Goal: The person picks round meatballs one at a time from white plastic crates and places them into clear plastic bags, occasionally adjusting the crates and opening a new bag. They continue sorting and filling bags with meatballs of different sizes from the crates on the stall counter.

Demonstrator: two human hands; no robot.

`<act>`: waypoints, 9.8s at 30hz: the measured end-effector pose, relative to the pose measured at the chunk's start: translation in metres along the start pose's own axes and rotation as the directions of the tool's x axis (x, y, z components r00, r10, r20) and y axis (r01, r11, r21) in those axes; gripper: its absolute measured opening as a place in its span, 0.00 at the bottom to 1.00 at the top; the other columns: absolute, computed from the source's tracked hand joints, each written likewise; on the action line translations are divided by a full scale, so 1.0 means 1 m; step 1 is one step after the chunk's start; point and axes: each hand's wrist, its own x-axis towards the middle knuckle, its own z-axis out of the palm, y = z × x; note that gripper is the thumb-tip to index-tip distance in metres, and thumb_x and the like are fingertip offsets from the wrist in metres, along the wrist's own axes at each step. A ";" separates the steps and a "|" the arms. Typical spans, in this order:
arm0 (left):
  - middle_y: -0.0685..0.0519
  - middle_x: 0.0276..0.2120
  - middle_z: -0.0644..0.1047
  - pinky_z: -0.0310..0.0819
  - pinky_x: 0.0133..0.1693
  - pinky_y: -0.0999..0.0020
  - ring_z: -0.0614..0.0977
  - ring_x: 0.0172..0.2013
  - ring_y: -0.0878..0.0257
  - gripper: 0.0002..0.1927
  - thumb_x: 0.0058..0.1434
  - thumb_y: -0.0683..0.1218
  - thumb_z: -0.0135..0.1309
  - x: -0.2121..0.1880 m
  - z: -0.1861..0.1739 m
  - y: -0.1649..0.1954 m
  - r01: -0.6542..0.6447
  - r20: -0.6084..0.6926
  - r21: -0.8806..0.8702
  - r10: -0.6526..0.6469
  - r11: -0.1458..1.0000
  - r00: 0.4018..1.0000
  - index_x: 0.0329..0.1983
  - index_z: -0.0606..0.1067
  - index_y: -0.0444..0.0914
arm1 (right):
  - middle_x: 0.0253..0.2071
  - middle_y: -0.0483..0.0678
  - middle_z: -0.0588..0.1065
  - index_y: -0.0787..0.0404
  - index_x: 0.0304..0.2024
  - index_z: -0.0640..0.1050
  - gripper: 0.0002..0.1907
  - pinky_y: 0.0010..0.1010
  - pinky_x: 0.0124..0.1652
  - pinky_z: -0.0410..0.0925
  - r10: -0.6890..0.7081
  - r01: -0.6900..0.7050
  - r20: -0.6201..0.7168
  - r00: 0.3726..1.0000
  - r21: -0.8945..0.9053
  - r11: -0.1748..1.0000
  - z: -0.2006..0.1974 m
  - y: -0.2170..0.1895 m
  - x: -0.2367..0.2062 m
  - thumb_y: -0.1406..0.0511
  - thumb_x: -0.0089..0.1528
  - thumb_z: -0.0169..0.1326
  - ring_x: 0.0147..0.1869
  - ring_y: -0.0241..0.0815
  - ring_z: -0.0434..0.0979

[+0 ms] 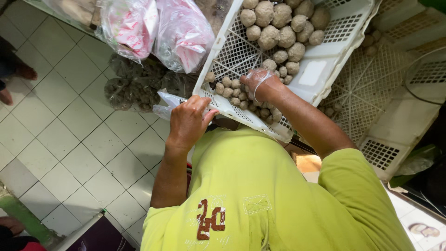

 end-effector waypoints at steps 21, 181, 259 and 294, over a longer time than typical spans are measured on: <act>0.48 0.32 0.77 0.75 0.29 0.59 0.83 0.29 0.51 0.18 0.58 0.55 0.65 0.003 -0.010 -0.018 -0.125 0.032 0.011 0.125 0.992 0.992 0.40 0.77 0.38 | 0.56 0.50 0.72 0.57 0.66 0.66 0.26 0.29 0.37 0.72 0.675 0.538 -0.225 0.703 0.789 -0.297 -0.083 0.071 0.073 0.66 0.68 0.59 0.44 0.41 0.77; 0.49 0.31 0.77 0.74 0.29 0.60 0.81 0.28 0.51 0.20 0.55 0.54 0.68 0.004 0.003 -0.024 -0.118 0.034 -0.076 0.121 0.990 0.992 0.44 0.79 0.37 | 0.62 0.58 0.72 0.58 0.70 0.65 0.33 0.32 0.57 0.72 0.644 -0.355 0.017 0.764 0.845 0.399 0.005 0.057 -0.030 0.66 0.64 0.62 0.60 0.48 0.77; 0.49 0.32 0.77 0.73 0.31 0.57 0.81 0.32 0.49 0.19 0.56 0.53 0.68 0.003 0.002 -0.016 -0.084 0.029 -0.054 0.086 0.995 0.996 0.44 0.78 0.38 | 0.69 0.51 0.69 0.49 0.70 0.66 0.30 0.46 0.65 0.64 0.343 -0.454 0.311 0.887 0.727 0.515 0.013 0.023 -0.059 0.54 0.66 0.50 0.69 0.52 0.71; 0.50 0.31 0.76 0.74 0.31 0.56 0.81 0.30 0.50 0.18 0.56 0.54 0.68 0.004 0.001 -0.015 -0.073 0.031 -0.025 0.074 0.997 0.997 0.38 0.76 0.39 | 0.42 0.58 0.76 0.60 0.43 0.80 0.14 0.51 0.41 0.74 0.091 -0.081 -0.039 0.995 0.203 0.976 -0.001 -0.039 0.011 0.57 0.66 0.55 0.44 0.59 0.79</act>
